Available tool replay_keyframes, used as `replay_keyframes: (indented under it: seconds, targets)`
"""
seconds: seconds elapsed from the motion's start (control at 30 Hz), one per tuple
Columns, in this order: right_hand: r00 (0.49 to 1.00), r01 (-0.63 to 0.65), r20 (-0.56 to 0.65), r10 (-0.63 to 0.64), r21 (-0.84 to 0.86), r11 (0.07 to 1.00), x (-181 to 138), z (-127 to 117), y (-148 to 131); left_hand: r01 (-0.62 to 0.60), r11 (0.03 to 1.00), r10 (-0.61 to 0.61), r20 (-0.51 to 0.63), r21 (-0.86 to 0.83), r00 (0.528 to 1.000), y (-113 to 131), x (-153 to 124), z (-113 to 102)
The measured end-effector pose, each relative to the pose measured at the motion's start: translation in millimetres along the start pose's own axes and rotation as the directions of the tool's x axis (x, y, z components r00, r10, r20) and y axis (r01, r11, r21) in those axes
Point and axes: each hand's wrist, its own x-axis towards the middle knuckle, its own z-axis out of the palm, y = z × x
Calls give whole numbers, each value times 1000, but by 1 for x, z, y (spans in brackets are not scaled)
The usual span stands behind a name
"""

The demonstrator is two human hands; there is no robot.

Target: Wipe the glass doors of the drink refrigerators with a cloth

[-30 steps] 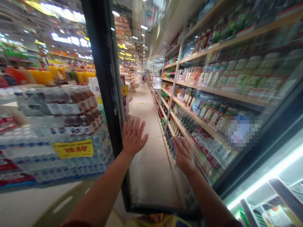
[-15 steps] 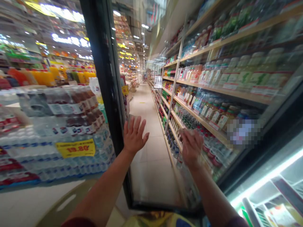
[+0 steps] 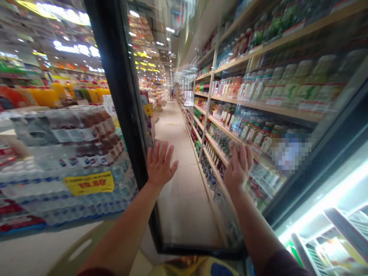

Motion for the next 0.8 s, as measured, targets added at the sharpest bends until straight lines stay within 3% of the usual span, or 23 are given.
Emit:
replay_keyframes:
  seconds: [0.1,0.17,0.27,0.33,0.4,0.5,0.6,0.7,0.73,0.8]
  targets:
    - [998,-57,-29,56,-47,997,-6,3,-10,0,1000,0,-4,-15,1000,0,0,0]
    - [994,49,95,-50,20,999,-20,0,-24,-5,1000,5,-8,-15,1000,-1,0,1]
    - [942,188,250,-226,165,968,-31,-4,-30,-12,1000,12,-11,-2,1000,-1,-1,1]
    - [960,160,206,-189,149,976,-23,-4,-18,-8,1000,8,-3,1,1000,-1,-1,1]
    - [997,33,70,-39,83,996,-8,-2,-2,0,1000,0,3,2,1000,0,-1,1]
    - [994,-92,-50,95,51,994,2,2,2,1,1000,-1,-2,5,1000,1,-1,-1]
    - [997,36,65,-44,111,993,-11,1,-20,12,1000,-12,2,-10,1000,1,-2,-2]
    - [952,168,225,-208,187,968,-21,-2,-28,35,999,-34,18,-30,999,-1,-4,0]
    - [957,156,218,-193,176,972,-18,-2,-23,36,999,-36,20,-30,999,-1,-4,1]
    - [994,42,93,-51,96,994,-6,-2,-6,31,999,-31,13,-22,999,-3,-5,2]
